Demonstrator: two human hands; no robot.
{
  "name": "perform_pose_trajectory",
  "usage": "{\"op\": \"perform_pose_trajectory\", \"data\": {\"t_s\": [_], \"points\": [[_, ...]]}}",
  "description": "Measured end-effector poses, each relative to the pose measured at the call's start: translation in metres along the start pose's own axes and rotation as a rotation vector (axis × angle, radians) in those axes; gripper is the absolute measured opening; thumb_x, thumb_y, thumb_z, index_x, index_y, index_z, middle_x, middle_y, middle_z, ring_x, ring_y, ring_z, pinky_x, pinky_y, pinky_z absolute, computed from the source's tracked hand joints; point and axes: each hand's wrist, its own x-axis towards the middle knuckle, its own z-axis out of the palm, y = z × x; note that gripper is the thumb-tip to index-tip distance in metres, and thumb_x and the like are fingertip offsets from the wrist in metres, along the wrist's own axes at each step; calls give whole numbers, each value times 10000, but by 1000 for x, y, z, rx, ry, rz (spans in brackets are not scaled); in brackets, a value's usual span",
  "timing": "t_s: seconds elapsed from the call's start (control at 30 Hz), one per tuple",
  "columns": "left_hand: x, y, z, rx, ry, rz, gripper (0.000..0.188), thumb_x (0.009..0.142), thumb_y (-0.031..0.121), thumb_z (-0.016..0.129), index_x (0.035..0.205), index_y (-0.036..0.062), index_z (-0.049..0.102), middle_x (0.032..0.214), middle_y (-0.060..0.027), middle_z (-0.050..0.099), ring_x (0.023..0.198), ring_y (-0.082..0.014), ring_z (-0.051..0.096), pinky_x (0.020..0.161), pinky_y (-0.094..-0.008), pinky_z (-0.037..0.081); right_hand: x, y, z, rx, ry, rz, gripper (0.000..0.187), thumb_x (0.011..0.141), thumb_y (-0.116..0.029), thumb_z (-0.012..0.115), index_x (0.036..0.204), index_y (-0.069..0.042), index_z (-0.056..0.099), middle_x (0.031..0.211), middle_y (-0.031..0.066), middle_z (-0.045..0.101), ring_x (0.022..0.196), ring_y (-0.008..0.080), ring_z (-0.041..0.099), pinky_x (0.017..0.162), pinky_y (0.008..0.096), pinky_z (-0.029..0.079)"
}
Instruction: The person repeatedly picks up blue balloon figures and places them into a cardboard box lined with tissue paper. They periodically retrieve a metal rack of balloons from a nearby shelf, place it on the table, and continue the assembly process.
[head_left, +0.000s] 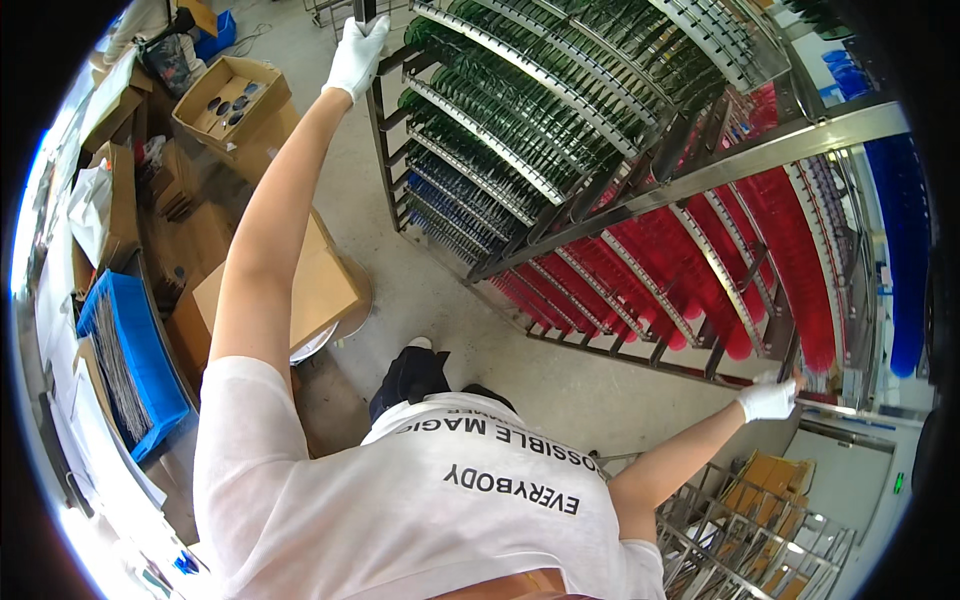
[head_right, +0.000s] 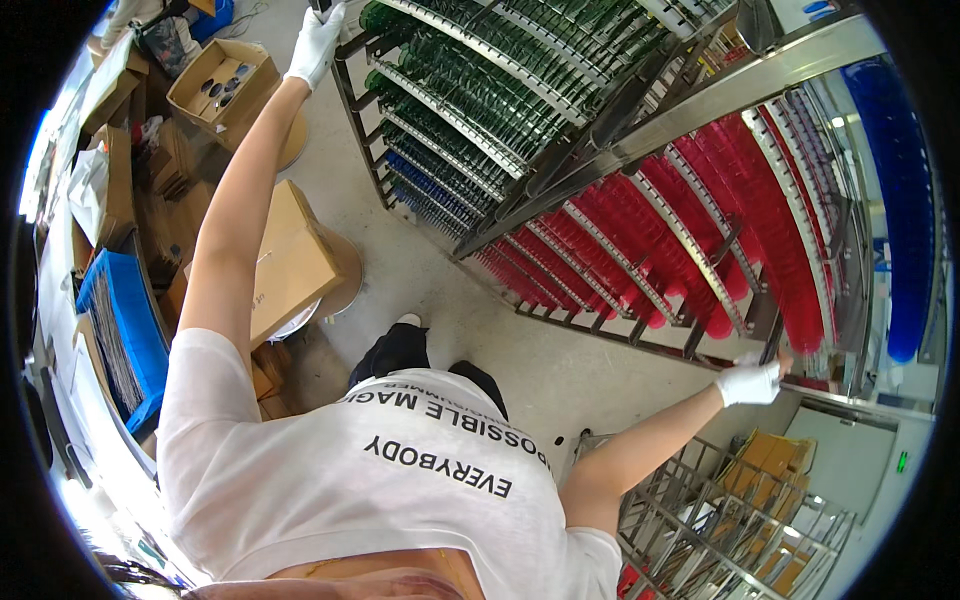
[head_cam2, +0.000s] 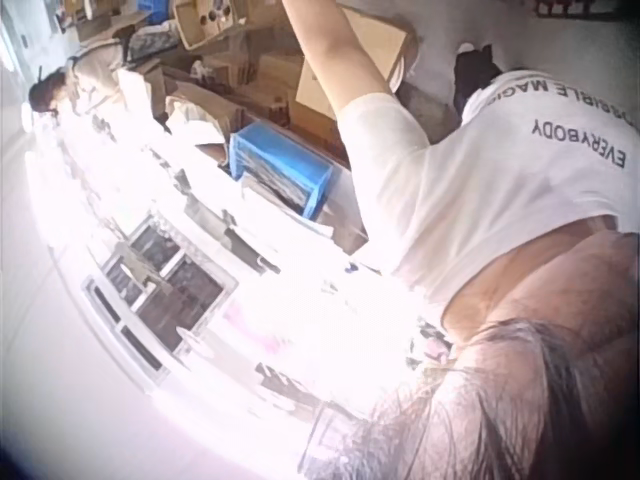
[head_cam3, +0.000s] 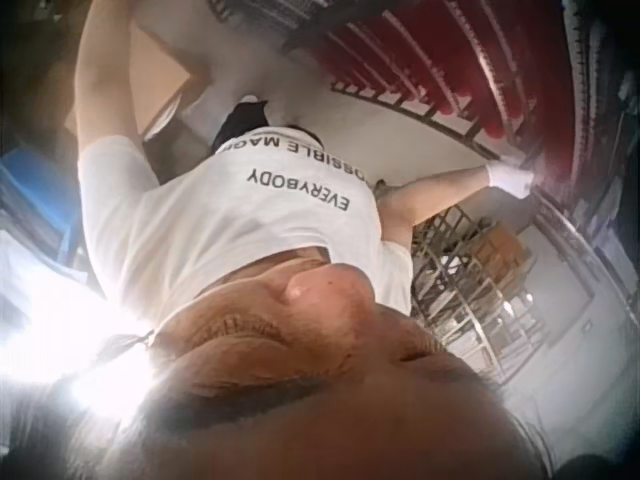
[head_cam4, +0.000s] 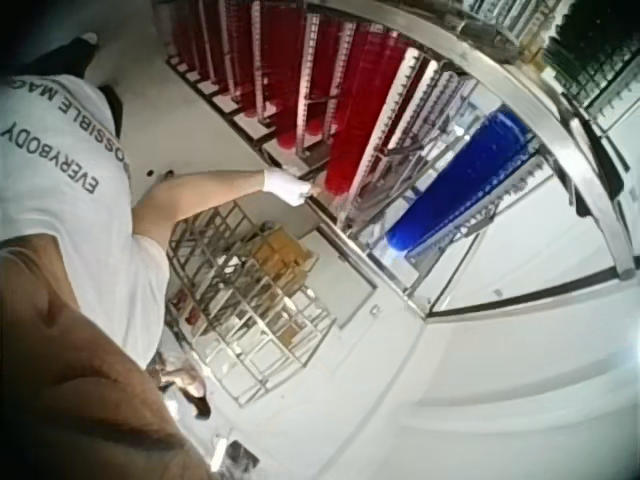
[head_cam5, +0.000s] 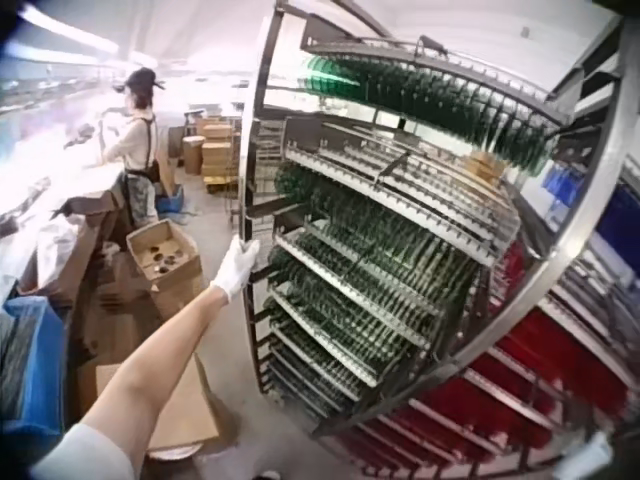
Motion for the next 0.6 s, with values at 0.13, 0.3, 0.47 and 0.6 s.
{"op": "perform_pose_trajectory", "data": {"t_s": [0.13, 0.3, 0.47, 0.6], "points": [[-25, 29, -8, 59, -64, -11, 456, 948, 459, 597, 1031, 13, 548, 797, -69, 625, 779, -156, 593, 744, -310, 476, 31, 26, -14, 64, -81, 5, 335, 965, -301, 496, 862, -25, 655, 648, 33, 509, 483, 125, 412, 426, 283, 310], [-36, 23, -27, -144, -86, -37, 360, 946, 390, 630, 1023, 40, 603, 755, 2, 593, 684, -89, 559, 663, -256, 454, 21, 21, -11, 154, -132, 56, 300, 954, -266, 516, 957, -9, 671, 772, 42, 534, 564, 120, 425, 466, 267, 329], [-55, 29, -27, -123, 25, -74, 408, 907, 424, 674, 828, 26, 631, 668, -7, 563, 623, -94, 531, 614, -260, 424, 16, 25, -20, 58, -48, 149, 351, 962, -225, 496, 1164, -7, 684, 834, 39, 579, 606, 126, 470, 514, 283, 393], [-55, 8, -32, -99, 176, -94, 432, 914, 373, 667, 685, 11, 615, 570, -28, 536, 502, -100, 459, 492, -310, 403, -13, -5, 2, 26, 154, 35, 320, 941, -190, 514, 1079, 24, 708, 779, 45, 605, 572, 118, 455, 487, 293, 339]]}}
